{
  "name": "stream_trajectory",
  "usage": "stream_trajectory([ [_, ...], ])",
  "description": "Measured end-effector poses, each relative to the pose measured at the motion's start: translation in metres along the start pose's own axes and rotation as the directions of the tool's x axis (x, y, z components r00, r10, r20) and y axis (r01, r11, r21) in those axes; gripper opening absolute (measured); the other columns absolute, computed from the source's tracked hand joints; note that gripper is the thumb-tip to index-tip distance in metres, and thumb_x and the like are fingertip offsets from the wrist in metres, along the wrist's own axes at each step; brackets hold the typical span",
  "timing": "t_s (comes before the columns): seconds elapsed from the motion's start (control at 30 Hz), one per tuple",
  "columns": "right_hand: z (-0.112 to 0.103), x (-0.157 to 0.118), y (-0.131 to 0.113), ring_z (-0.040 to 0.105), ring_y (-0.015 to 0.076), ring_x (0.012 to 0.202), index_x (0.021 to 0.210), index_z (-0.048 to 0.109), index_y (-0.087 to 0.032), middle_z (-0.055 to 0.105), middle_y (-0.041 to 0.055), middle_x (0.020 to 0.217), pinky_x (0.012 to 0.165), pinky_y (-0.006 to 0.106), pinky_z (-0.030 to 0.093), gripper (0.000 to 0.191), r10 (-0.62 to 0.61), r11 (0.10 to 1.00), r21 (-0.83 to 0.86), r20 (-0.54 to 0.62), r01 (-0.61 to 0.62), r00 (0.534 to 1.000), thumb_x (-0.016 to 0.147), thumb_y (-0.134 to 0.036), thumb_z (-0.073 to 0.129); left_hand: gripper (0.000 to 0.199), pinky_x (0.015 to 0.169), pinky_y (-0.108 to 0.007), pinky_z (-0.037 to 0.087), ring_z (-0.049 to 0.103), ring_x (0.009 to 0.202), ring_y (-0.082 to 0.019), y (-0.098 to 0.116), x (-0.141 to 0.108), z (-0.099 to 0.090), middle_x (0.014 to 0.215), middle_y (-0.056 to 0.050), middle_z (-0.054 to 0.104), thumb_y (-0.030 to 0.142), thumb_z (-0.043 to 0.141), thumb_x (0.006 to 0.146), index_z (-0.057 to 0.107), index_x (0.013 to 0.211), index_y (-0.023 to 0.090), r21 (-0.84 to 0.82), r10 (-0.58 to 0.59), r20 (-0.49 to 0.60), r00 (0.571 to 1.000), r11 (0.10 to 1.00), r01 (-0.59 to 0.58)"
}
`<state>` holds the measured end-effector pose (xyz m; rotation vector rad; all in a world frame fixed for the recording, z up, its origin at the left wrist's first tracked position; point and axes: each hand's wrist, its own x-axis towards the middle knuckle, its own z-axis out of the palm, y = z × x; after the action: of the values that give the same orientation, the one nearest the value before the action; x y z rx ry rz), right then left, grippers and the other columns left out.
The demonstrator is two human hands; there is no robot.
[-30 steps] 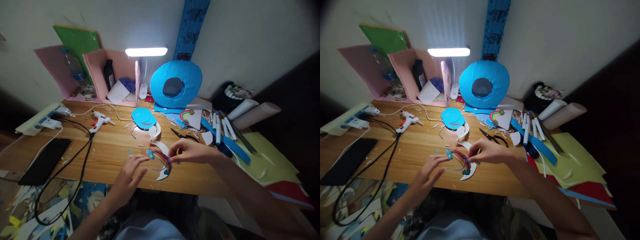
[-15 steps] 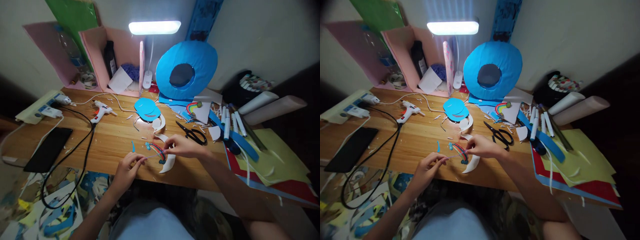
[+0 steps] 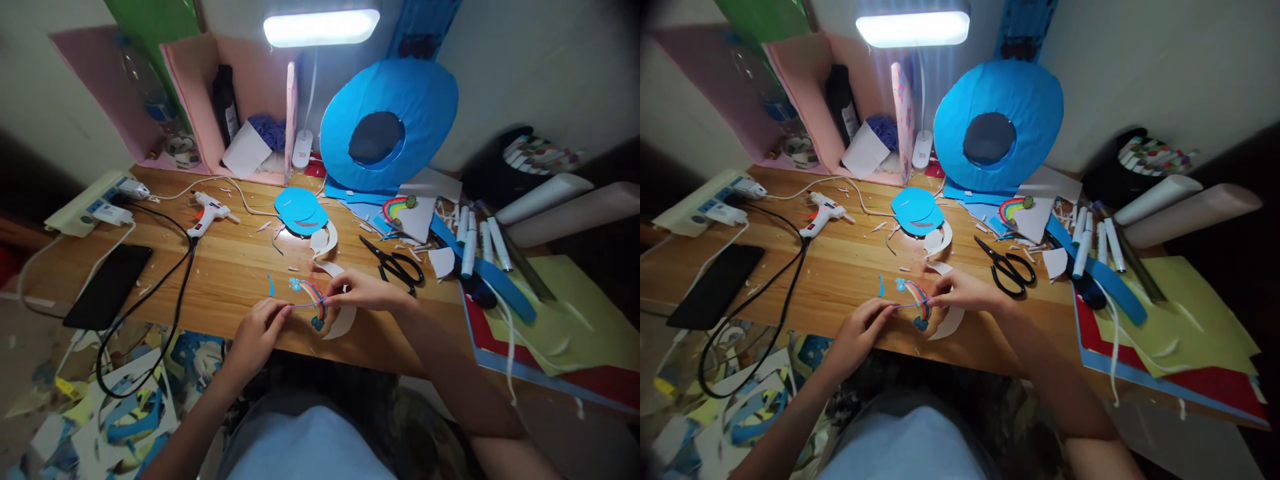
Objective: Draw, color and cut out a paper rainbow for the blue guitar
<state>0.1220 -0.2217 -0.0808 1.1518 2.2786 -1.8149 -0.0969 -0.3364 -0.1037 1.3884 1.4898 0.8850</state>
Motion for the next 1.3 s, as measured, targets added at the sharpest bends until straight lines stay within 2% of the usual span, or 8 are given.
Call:
stream_trajectory([
  [0.17, 0.010, -0.003, -0.002, 0.051, 0.0110, 0.058, 0.079, 0.071, -0.011, 0.062, 0.0021, 0.065, 0.052, 0.022, 0.035, 0.034, -0.036, 0.995, 0.094, 0.049, 0.032, 0.998, 0.076, -0.044, 0.066, 0.037, 0.083, -0.032, 0.046, 0.063, 0.090, -0.021, 0.006, 0.003, 0.012, 0.088, -0.005, 0.071, 0.045, 0.043, 0.091, 0.068, 0.088, 0.017, -0.164, -0.074, 0.064, 0.995, 0.983, 0.084],
  [0.37, 0.018, -0.005, -0.008, 0.035, 0.0074, 0.051, 0.075, 0.070, -0.010, 0.049, -0.0031, 0.055, 0.046, 0.021, 0.024, 0.035, -0.024, 0.999, 0.022, 0.035, 0.024, 0.999, 0.078, -0.044, 0.063, 0.031, 0.074, -0.034, 0.048, 0.065, 0.083, -0.019, 0.007, 0.007, 0.021, 0.085, -0.005, 0.070, 0.042, 0.053, 0.085, 0.066, 0.089, 0.013, -0.317, -0.148, 0.065, 0.987, 0.935, 0.161],
  [0.53, 0.016, -0.007, -0.012, 0.036, 0.0081, 0.053, 0.072, 0.068, -0.009, 0.047, -0.0033, 0.056, 0.048, 0.022, 0.026, 0.032, -0.016, 1.000, 0.018, -0.006, 0.016, 1.000, 0.079, -0.040, 0.062, 0.033, 0.072, -0.031, 0.049, 0.067, 0.084, -0.021, -0.001, -0.003, 0.004, 0.089, -0.008, 0.073, 0.027, 0.045, 0.075, 0.067, 0.096, 0.014, -0.383, -0.201, 0.032, 0.979, 0.903, 0.198],
  [0.67, 0.015, -0.008, -0.012, 0.036, 0.0087, 0.054, 0.076, 0.070, -0.009, 0.046, -0.0033, 0.057, 0.048, 0.023, 0.025, 0.033, -0.030, 0.999, -0.012, -0.007, 0.030, 1.000, 0.079, -0.041, 0.061, 0.037, 0.073, -0.032, 0.049, 0.064, 0.091, -0.024, -0.007, -0.007, -0.015, 0.094, -0.009, 0.071, 0.021, 0.045, 0.063, 0.068, 0.091, 0.015, -0.340, -0.222, -0.050, 0.974, 0.921, 0.193],
  [0.83, 0.016, -0.009, -0.018, 0.033, 0.0082, 0.053, 0.077, 0.070, -0.010, 0.042, -0.0047, 0.055, 0.046, 0.023, 0.023, 0.032, -0.040, 0.997, -0.061, -0.003, 0.039, 0.999, 0.081, -0.040, 0.060, 0.036, 0.095, -0.037, 0.038, 0.051, 0.114, -0.026, -0.001, -0.011, -0.028, 0.114, -0.008, 0.063, 0.025, 0.048, 0.071, 0.067, 0.101, 0.017, -0.216, -0.170, -0.197, 0.965, 0.968, 0.127],
  [0.97, 0.017, -0.010, -0.028, 0.031, 0.0074, 0.049, 0.075, 0.070, -0.009, 0.039, -0.0058, 0.051, 0.045, 0.023, 0.022, 0.030, -0.068, 0.994, -0.089, 0.004, 0.069, 0.998, 0.081, -0.037, 0.061, 0.030, 0.100, -0.037, 0.033, 0.054, 0.108, -0.025, 0.009, -0.011, -0.019, 0.104, -0.007, 0.067, 0.040, 0.051, 0.082, 0.072, 0.093, 0.020, -0.154, -0.119, -0.097, 0.988, 0.983, 0.104],
  [1.13, 0.020, -0.011, -0.036, 0.033, 0.0077, 0.052, 0.079, 0.072, -0.010, 0.046, -0.0043, 0.054, 0.047, 0.022, 0.024, 0.026, -0.113, 0.988, -0.108, 0.003, 0.112, 0.994, 0.081, -0.034, 0.061, 0.030, 0.096, -0.036, 0.038, 0.059, 0.102, -0.025, 0.014, -0.007, 0.001, 0.095, -0.004, 0.071, 0.046, 0.058, 0.080, 0.074, 0.085, 0.021, -0.202, -0.103, 0.058, 0.993, 0.973, 0.112],
  [1.3, 0.025, -0.013, -0.037, 0.035, 0.0082, 0.055, 0.080, 0.073, -0.011, 0.052, -0.0028, 0.057, 0.049, 0.022, 0.026, 0.022, -0.090, 0.993, -0.078, -0.005, 0.089, 0.996, 0.081, -0.031, 0.063, 0.033, 0.086, -0.032, 0.046, 0.065, 0.091, -0.024, 0.011, -0.002, 0.009, 0.088, -0.004, 0.074, 0.047, 0.062, 0.078, 0.074, 0.085, 0.017, -0.322, -0.126, 0.065, 0.990, 0.936, 0.141],
])
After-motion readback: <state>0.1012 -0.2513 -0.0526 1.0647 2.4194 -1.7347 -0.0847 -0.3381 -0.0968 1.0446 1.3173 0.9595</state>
